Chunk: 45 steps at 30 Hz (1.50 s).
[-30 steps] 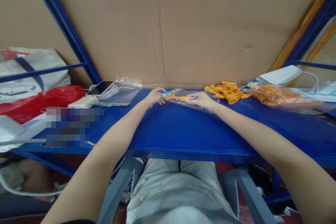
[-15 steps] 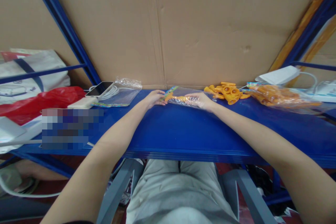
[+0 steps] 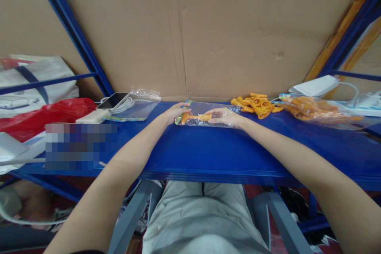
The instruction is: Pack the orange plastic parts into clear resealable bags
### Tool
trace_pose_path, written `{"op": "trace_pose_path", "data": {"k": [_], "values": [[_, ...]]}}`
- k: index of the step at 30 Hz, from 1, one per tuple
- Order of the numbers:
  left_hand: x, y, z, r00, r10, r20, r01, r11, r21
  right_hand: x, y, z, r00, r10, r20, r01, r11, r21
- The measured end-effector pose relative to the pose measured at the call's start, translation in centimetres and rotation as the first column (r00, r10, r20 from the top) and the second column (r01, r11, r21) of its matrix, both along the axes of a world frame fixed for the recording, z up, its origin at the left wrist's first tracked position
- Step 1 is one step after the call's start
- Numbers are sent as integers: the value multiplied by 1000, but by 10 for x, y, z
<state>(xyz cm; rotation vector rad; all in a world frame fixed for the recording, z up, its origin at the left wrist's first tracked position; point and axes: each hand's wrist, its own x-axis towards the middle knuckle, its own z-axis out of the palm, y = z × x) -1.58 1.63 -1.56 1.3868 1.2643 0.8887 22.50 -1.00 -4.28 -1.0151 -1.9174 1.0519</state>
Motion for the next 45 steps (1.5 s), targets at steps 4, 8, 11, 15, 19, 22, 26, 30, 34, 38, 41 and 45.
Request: {"op": "trace_pose_path", "data": {"k": [4,8,11,15,19,22,26,30,34,38,41,45], "values": [[3,0,1,1000,29,-5,-29,999,32,-1,0,2,999,-47,22,47,999,1],[-5,5,3,994,109,-10,-108,992,62,11,6,9,984,-173,38,171,984,52],[-16,9,4,982,186,-21,-183,980,76,31,14,19,922,-364,132,336,922,194],[-29,14,5,965,253,-76,-245,965,98,64,16,35,613,-697,373,472,701,534],[-34,17,4,957,267,-111,-258,962,94,86,6,46,189,-863,468,491,496,716],[-35,18,4,955,269,-128,-259,962,88,95,2,49,2,-827,563,536,476,697],[-36,19,2,954,264,-143,-252,963,96,104,6,46,-66,-751,657,554,520,650],[-37,19,1,956,249,-158,-235,967,99,109,11,43,-64,-752,656,524,534,663],[-36,19,0,955,260,-144,-244,962,119,107,11,39,-66,-759,648,514,531,673],[-36,21,-1,956,262,-130,-246,961,125,107,9,35,-55,-770,635,512,525,680],[-37,23,-2,955,270,-122,-253,957,139,109,9,35,-30,-801,598,527,496,691],[-38,24,-3,956,268,-117,-249,957,150,112,10,42,92,-896,434,574,404,712]]}}
